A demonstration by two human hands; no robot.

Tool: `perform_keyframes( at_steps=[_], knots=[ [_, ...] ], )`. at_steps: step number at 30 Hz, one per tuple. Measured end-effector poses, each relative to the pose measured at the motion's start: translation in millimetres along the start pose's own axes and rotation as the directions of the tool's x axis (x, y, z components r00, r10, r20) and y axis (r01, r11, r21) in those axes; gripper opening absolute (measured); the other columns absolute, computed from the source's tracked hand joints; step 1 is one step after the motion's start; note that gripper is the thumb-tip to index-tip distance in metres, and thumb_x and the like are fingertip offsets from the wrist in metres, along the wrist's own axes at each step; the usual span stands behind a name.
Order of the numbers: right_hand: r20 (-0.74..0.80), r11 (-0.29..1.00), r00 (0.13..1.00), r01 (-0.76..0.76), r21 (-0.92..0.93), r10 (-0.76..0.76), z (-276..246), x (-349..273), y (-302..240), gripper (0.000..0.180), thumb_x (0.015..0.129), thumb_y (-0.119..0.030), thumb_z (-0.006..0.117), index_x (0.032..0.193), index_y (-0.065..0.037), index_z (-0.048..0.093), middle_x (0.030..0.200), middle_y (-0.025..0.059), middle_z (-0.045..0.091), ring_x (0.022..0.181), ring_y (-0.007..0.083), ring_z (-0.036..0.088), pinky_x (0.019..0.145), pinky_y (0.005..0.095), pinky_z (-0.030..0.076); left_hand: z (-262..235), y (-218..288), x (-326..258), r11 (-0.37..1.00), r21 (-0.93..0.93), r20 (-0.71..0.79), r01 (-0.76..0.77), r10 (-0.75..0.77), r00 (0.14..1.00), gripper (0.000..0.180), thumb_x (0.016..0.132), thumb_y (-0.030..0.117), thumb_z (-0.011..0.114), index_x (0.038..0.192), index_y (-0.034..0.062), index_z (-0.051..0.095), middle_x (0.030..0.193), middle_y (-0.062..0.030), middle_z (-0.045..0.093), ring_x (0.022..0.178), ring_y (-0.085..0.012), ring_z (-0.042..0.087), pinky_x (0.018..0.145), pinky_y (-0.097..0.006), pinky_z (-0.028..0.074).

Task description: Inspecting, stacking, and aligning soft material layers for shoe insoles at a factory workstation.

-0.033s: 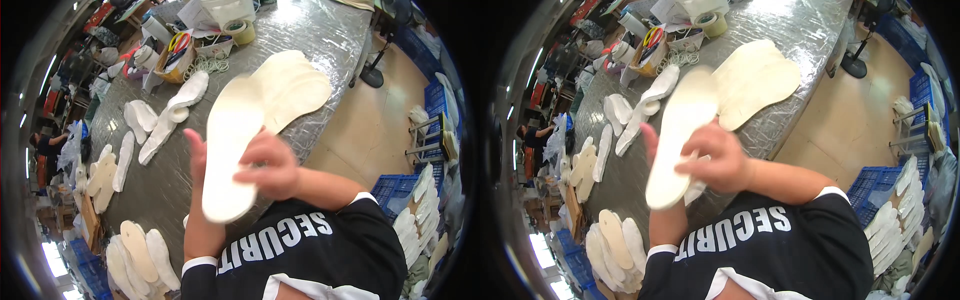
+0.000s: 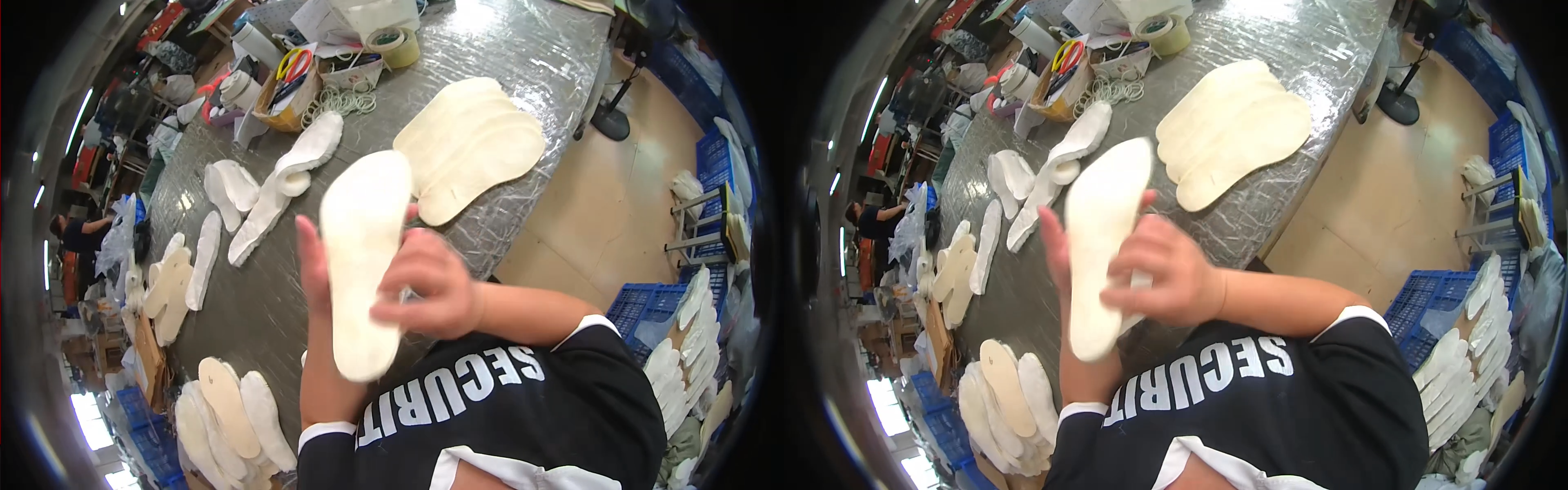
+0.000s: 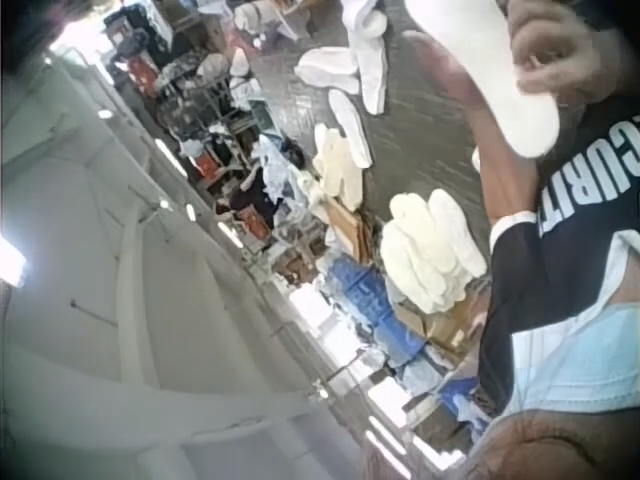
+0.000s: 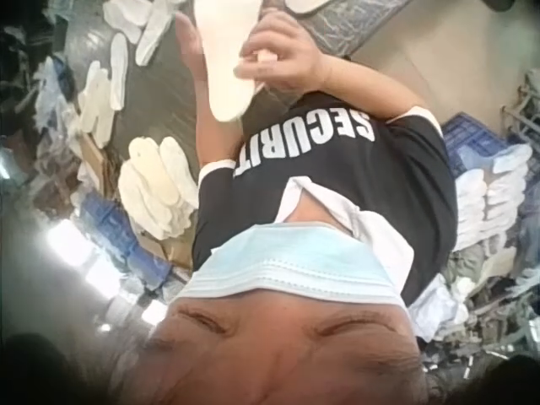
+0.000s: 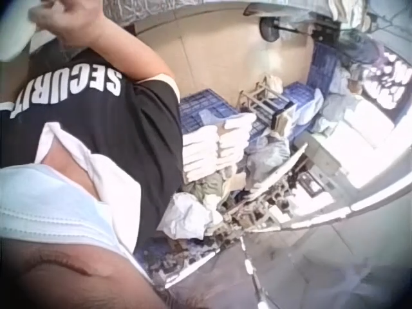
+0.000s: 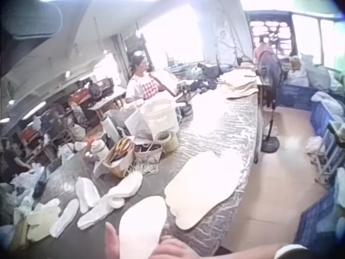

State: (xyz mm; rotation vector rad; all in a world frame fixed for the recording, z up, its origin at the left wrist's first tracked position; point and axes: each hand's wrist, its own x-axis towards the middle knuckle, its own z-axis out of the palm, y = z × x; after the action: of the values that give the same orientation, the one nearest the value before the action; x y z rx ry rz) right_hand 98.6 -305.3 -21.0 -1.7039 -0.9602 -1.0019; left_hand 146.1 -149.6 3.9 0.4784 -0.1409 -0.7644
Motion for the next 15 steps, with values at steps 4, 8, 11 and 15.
perform_keyframes(
  at_steps=[4, 8, 11, 15],
  knots=[
    [0.082, 0.999, 0.996, -0.032, 0.039, 0.029, 25.4, -40.5, -20.9, 0.037, 0.076, -0.017, 0.067, 0.113, -0.019, 0.068, 0.113, 0.0103, 0.056, 0.099, 0.0278, 0.057, 0.089, 0.0425, 0.047, -16.8, 11.6, -58.6, 0.989, -0.037, -0.074, -0.14, 0.137, 0.988, 0.093, 0.086, 0.059, 0.055, 0.147, -0.0033, 0.024, 0.137, -0.0373, 0.039, 0.104, -0.0341, 0.056, 0.084, -0.045, 0.05],
    [0.077, 0.908, 0.906, -0.418, 0.011, 0.416, 26.0, -76.2, -12.2, 0.063, 0.072, -0.01, 0.077, 0.131, -0.007, 0.054, 0.116, 0.0152, 0.056, 0.096, 0.0312, 0.059, 0.081, 0.0398, 0.05, -24.6, 30.8, -117.5, 0.965, -0.002, -0.183, -0.263, 0.258, 0.949, 0.101, 0.076, 0.055, 0.072, 0.145, 0.0011, 0.02, 0.124, -0.0238, 0.041, 0.093, -0.0275, 0.049, 0.075, -0.041, 0.046],
    [0.365, 0.315, 0.356, -0.934, 0.168, 0.861, 10.0, -67.3, 7.8, 0.059, 0.089, -0.003, 0.058, 0.143, 0.002, 0.036, 0.101, 0.0153, 0.06, 0.07, 0.0215, 0.063, 0.061, 0.0313, 0.053, -9.2, 47.2, -154.2, 0.903, 0.376, -0.281, -0.207, 0.324, 0.903, 0.115, 0.054, 0.061, 0.089, 0.137, 0.0055, 0.032, 0.122, -0.0142, 0.041, 0.096, -0.0235, 0.05, 0.08, -0.038, 0.046],
    [0.7, -0.395, -0.16, -0.899, 0.187, 0.696, 5.9, -57.7, 27.8, 0.048, 0.098, -0.006, 0.041, 0.144, 0.005, 0.033, 0.088, 0.0135, 0.062, 0.062, 0.0187, 0.064, 0.054, 0.0304, 0.055, 15.4, 46.1, -146.6, 0.248, 0.879, -0.469, 0.407, 0.288, 0.835, 0.09, 0.038, 0.049, 0.095, 0.103, 0.0029, 0.053, 0.124, -0.0101, 0.046, 0.111, -0.0255, 0.053, 0.092, -0.032, 0.044]
  ],
)
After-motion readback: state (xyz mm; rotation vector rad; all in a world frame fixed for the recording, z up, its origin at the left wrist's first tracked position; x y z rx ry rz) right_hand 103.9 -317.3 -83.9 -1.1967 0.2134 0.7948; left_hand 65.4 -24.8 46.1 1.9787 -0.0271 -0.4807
